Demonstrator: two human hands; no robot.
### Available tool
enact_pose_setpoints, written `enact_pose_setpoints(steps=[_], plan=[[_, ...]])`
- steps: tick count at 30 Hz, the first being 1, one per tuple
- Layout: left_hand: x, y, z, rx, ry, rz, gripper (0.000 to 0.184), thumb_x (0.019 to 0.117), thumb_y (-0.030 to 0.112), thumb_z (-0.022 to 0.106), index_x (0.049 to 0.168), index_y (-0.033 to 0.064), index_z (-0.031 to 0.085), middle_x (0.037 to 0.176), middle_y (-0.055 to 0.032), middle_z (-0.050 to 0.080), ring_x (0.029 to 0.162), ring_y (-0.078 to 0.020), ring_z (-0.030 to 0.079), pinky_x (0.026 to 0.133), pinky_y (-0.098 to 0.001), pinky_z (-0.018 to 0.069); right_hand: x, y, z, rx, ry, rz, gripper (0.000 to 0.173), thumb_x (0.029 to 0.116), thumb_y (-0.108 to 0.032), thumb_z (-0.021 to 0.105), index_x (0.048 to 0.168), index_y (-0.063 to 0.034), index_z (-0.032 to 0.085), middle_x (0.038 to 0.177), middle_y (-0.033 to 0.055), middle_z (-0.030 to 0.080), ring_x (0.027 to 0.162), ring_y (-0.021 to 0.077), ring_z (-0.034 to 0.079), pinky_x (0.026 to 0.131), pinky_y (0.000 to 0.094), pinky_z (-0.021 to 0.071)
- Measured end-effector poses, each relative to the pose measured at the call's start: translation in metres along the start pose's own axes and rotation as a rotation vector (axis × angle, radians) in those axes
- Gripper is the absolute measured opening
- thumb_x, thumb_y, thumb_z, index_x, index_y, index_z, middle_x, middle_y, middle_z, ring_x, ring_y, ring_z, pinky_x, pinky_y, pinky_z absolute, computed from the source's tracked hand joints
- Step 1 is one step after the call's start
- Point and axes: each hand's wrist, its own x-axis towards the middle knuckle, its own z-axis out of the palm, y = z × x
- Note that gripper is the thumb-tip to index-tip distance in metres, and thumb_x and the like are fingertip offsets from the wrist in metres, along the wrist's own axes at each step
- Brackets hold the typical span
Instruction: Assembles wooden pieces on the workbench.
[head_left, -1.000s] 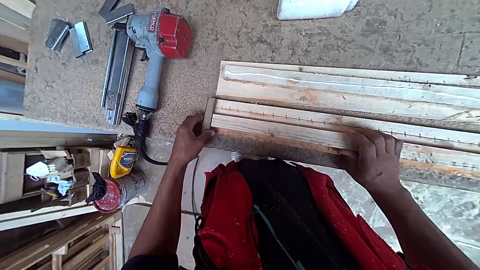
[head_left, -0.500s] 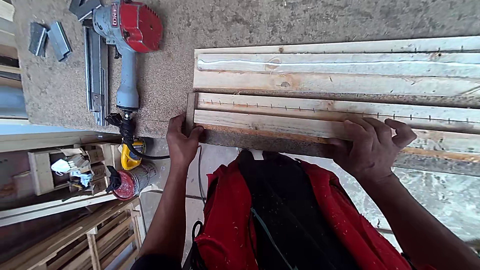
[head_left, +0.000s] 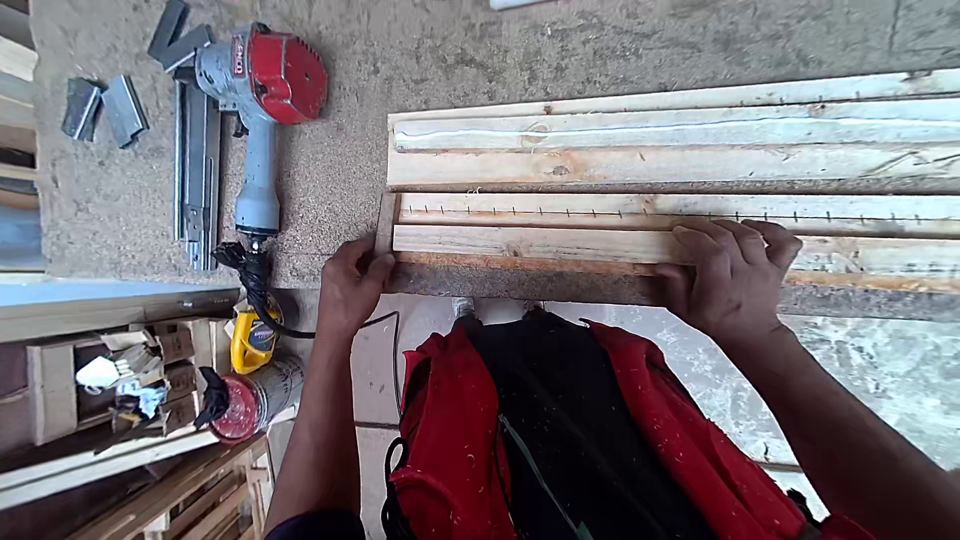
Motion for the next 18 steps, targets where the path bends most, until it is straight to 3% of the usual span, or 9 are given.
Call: enact_pose_setpoints(steps=[4, 6, 8, 10, 13, 15, 18], plan=[[0.002, -0.017, -0.025, -0.102, 0.103, 0.089, 0.035, 0.0897, 0.013, 0.077, 0.123, 0.0059, 0.07, 0.105, -0.0101, 0.074, 0.089, -0.0164, 0.072, 0.082, -0.0395, 0.0618, 0.0, -0.006, -0.003, -0.041, -0.012, 0.048, 0.053, 0.105, -0.049, 0.043, 0.133, -0.0054, 0.053, 0.13, 0.0217, 0.063, 0.121, 0.0419, 0.058, 0.105, 0.0594, 0.0365], [0.003, -0.024, -0.04, -0.019, 0.141, 0.327, 0.034, 0.0924, 0.014, 0.074, 0.124, 0.0039, 0.069, 0.11, -0.0109, 0.072, 0.097, -0.0159, 0.071, 0.09, -0.0369, 0.0602, 0.004, -0.018, -0.006, -0.054, 0.02, 0.113, 0.06, 0.1027, -0.056, 0.044, 0.135, -0.0063, 0.051, 0.134, 0.0224, 0.06, 0.126, 0.043, 0.055, 0.106, 0.061, 0.0355], [0.006, -0.019, -0.043, 0.085, 0.087, 0.595, 0.03, 0.0933, 0.018, 0.073, 0.12, 0.0047, 0.073, 0.116, -0.0137, 0.072, 0.111, -0.0233, 0.069, 0.101, -0.0456, 0.0541, 0.013, -0.042, -0.007, -0.029, 0.053, 0.174, 0.071, 0.0977, -0.065, 0.046, 0.136, -0.0049, 0.051, 0.135, 0.0243, 0.06, 0.126, 0.0444, 0.054, 0.106, 0.0621, 0.036], [0.011, -0.011, -0.03, 0.17, -0.012, 0.792, 0.025, 0.0953, 0.021, 0.071, 0.118, 0.0101, 0.076, 0.116, -0.011, 0.074, 0.111, -0.0261, 0.069, 0.1, -0.0494, 0.0528, 0.032, -0.077, -0.006, 0.033, 0.044, 0.182, 0.082, 0.0916, -0.073, 0.05, 0.134, -0.0024, 0.052, 0.133, 0.0262, 0.06, 0.123, 0.045, 0.056, 0.104, 0.0623, 0.0393], [0.023, -0.006, 0.0, 0.267, -0.113, 1.017, 0.021, 0.1002, 0.019, 0.064, 0.115, 0.0109, 0.076, 0.112, -0.0082, 0.073, 0.107, -0.0262, 0.068, 0.094, -0.044, 0.0557, 0.068, -0.135, 0.007, 0.153, -0.002, 0.135, 0.091, 0.0838, -0.078, 0.059, 0.133, -0.0017, 0.056, 0.13, 0.0246, 0.062, 0.122, 0.0419, 0.058, 0.103, 0.0605, 0.043], [0.03, -0.004, 0.012, 0.292, -0.112, 1.075, 0.021, 0.1014, 0.021, 0.063, 0.116, 0.0109, 0.075, 0.115, -0.0088, 0.071, 0.11, -0.0271, 0.065, 0.094, -0.0421, 0.0555, 0.093, -0.169, 0.02, 0.207, -0.03, 0.094, 0.087, 0.0823, -0.075, 0.065, 0.134, -0.0049, 0.057, 0.132, 0.02, 0.063, 0.125, 0.0379, 0.058, 0.106, 0.059, 0.0421], [0.034, -0.006, -0.005, 0.331, -0.115, 1.022, 0.044, 0.095, 0.036, 0.072, 0.132, 0.0137, 0.068, 0.133, -0.0119, 0.065, 0.122, -0.0332, 0.06, 0.1, -0.0531, 0.0497, 0.122, -0.205, 0.042, 0.236, -0.114, 0.049, 0.083, 0.0801, -0.065, 0.075, 0.139, -0.0093, 0.056, 0.139, 0.0134, 0.061, 0.133, 0.0323, 0.054, 0.115, 0.0574, 0.0369]])
